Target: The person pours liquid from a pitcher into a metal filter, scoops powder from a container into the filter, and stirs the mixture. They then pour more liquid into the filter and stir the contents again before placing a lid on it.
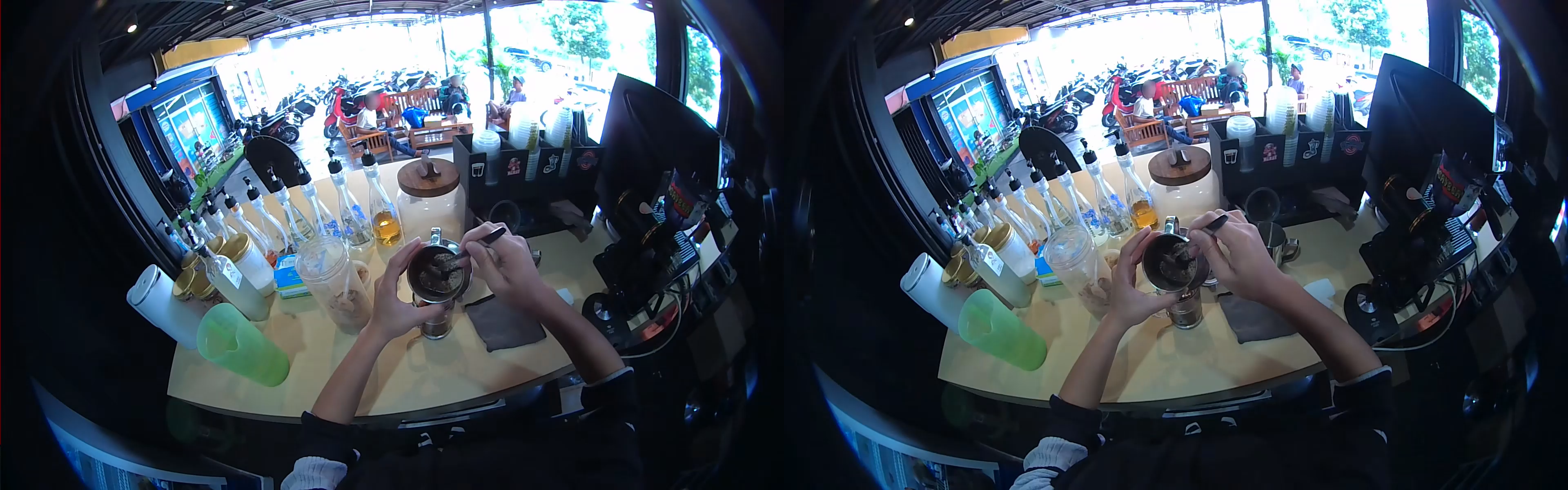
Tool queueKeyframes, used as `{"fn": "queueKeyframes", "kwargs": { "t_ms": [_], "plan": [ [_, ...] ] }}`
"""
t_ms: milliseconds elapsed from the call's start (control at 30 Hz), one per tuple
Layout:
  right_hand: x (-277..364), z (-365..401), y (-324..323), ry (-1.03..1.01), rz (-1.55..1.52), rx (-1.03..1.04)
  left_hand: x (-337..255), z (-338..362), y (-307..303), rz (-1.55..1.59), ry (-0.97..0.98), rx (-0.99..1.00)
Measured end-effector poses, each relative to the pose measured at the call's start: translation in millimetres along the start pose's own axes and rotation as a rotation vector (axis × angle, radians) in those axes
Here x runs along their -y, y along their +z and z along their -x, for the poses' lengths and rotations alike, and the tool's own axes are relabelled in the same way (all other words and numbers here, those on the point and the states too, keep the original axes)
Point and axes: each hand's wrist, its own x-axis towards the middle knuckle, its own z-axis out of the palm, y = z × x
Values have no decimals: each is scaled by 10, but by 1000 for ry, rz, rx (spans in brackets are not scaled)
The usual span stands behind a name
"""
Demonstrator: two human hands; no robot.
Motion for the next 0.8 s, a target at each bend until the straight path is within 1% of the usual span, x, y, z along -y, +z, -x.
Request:
{"fn": "queueKeyframes", "kwargs": {
  "t_ms": [67,133,167,267,333,367,433,467,533,600,667,733,767,800],
  "plan": [
    [-18,17,9,-3,-25,-37,-27,-11,11,-48,-1,-10],
    [-24,43,1,-131,64,22,-23,-10,18,-57,9,-11],
    [-4,32,-12,-131,66,20,-20,-11,21,-64,16,-14],
    [41,19,-34,-86,117,-26,-38,-13,34,-44,1,-17],
    [2,34,-24,-124,64,95,-28,-8,41,-62,8,-19],
    [-3,28,-29,-125,64,95,-25,-10,42,-80,14,-20],
    [-14,14,-41,-77,142,11,-24,-14,40,-89,25,-24],
    [-20,11,-36,-76,142,12,-25,-10,41,-97,33,-27],
    [-38,-1,-15,-107,6,45,-31,-13,37,-74,20,-23],
    [-48,21,-11,-106,6,52,-21,-20,16,-52,9,-19],
    [-70,36,-1,-103,5,61,12,-11,-25,-180,64,54],
    [-96,44,17,67,-92,35,-12,-28,-27,-142,40,41],
    [-82,39,6,65,-93,38,-23,-38,-32,-104,20,28],
    [-55,31,-19,21,-65,61,-27,-41,-42,-106,19,25]
  ]
}}
